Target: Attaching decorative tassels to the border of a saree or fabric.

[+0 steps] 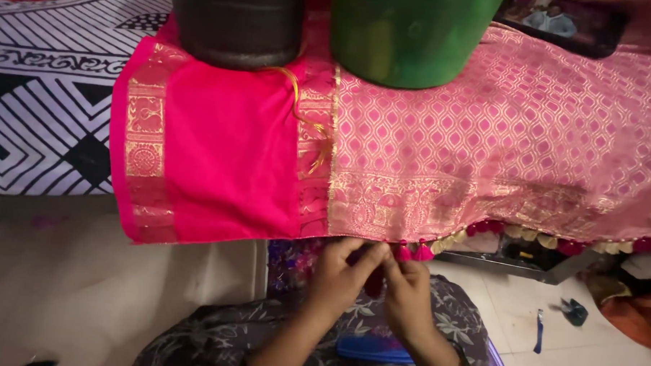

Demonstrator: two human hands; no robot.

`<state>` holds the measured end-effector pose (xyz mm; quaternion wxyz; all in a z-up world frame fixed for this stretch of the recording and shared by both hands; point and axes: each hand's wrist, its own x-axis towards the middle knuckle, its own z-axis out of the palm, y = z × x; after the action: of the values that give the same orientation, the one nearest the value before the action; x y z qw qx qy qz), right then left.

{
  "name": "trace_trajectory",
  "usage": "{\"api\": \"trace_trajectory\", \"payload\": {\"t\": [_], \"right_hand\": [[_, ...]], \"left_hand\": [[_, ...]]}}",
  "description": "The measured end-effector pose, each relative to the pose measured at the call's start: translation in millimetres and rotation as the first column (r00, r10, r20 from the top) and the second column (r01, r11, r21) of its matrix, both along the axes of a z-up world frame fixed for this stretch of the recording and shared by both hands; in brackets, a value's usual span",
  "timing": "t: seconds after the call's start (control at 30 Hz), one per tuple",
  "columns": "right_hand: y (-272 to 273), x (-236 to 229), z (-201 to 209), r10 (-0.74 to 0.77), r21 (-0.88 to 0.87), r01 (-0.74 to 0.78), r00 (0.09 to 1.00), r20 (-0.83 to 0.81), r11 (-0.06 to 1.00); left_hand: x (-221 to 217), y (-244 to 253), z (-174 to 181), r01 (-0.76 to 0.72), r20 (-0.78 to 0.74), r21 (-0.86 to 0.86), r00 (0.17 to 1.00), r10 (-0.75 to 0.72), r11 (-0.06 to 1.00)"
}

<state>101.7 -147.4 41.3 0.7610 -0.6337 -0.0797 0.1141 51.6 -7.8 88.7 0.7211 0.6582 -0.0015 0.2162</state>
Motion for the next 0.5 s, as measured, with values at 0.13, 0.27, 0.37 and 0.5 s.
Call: {"api": "trace_trajectory", "payload": {"t": [0.13,0.27,0.37,0.5], "right_hand": [[-17.3,8.1,-31.5,-0.047,-0.082,0.067,0.975,0.219,0.994],[-12.2,10.2,10.4,0.037,0.04,-0.038,0.999,0.032,0.998],[4.4,1.7,52.1,0.076,0.293,-0.056,0.996,-0.055,0.955],[6.5,7.7,35.7,0.038,0.185,-0.043,0.999,0.032,0.982]], "left_hand": [[8.2,-5.3,2.0,0.071,-0.181,-0.128,0.979,-0.094,0.989],[6.7,-14.5,-9.6,-0.21,0.08,0.094,0.976,0.203,0.973],[0.5,-15.9,-12.1,-0.41,0.278,0.273,0.9,0.336,0.87],[-9.4,-7.3,-6.8,-0.335,0.105,0.338,0.942,0.319,0.879]]}}
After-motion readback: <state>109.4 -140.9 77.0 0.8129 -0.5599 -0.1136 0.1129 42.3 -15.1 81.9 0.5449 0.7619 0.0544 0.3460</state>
